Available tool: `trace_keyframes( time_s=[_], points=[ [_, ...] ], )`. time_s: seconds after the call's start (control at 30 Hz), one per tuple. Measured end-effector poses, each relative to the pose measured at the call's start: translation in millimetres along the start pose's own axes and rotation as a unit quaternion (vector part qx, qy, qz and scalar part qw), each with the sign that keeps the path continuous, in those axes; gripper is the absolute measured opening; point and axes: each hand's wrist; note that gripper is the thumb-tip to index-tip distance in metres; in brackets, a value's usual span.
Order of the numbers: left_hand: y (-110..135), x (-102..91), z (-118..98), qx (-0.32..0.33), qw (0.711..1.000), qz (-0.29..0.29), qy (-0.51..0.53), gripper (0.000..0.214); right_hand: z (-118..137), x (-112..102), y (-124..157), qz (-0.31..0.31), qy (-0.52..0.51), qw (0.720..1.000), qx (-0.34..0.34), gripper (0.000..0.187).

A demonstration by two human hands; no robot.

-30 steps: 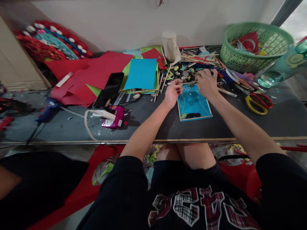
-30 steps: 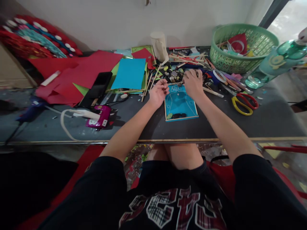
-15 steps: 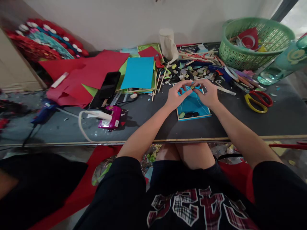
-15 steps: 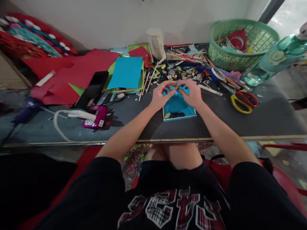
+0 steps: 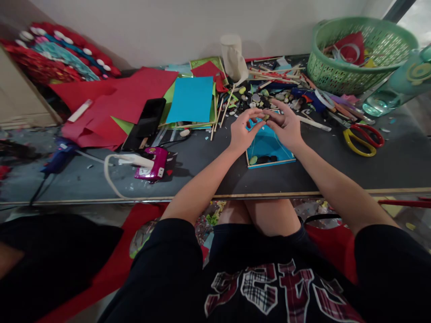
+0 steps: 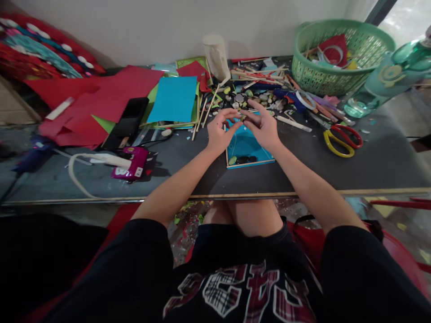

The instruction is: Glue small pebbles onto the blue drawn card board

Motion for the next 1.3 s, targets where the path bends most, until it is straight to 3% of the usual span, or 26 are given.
trace_keyframes(
  time_s=[0.27, 0.53, 0.7, 0.9, 1.17, 1.3],
  points=[
    [1.3, -0.9, 7.5, 0.021, 0.998, 0.001, -0.059, 0.05, 12.8, 2.6, -0.8, 0.047, -0.071, 0.993, 0.078, 0.09],
    [-0.7, 2.4, 8.0, 0.067, 0.982, -0.022, -0.173, 0.043, 10.8, 1.8, 0.4, 0.037, -0.126, 0.989, 0.074, 0.105],
    [0.0, 1.5, 2.5, 0.056, 0.975, -0.03, -0.212, 0.05, 8.3, 2.1, -0.9, 0.029, -0.123, 0.988, 0.087, 0.103],
    [-1.1, -0.4, -1.8, 0.033, 0.984, 0.006, -0.177, 0.053, 4.5, 1.2, -1.4, 0.04, -0.152, 0.985, 0.072, 0.103],
    [-1.6, -3.1, 6.2, 0.029, 0.994, 0.027, -0.098, 0.042, 17.3, -2.5, 3.1, 0.007, -0.082, 0.991, 0.106, 0.084],
    [0.4, 1.5, 13.3, 0.034, 0.996, 0.036, -0.073, 0.043, 16.4, -3.6, 0.8, -0.008, -0.074, 0.993, 0.092, 0.07]
  ],
)
Point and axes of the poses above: each hand's wrist, its own y-axis away from the middle knuckle, its own x-axis out of the palm, z = x × y
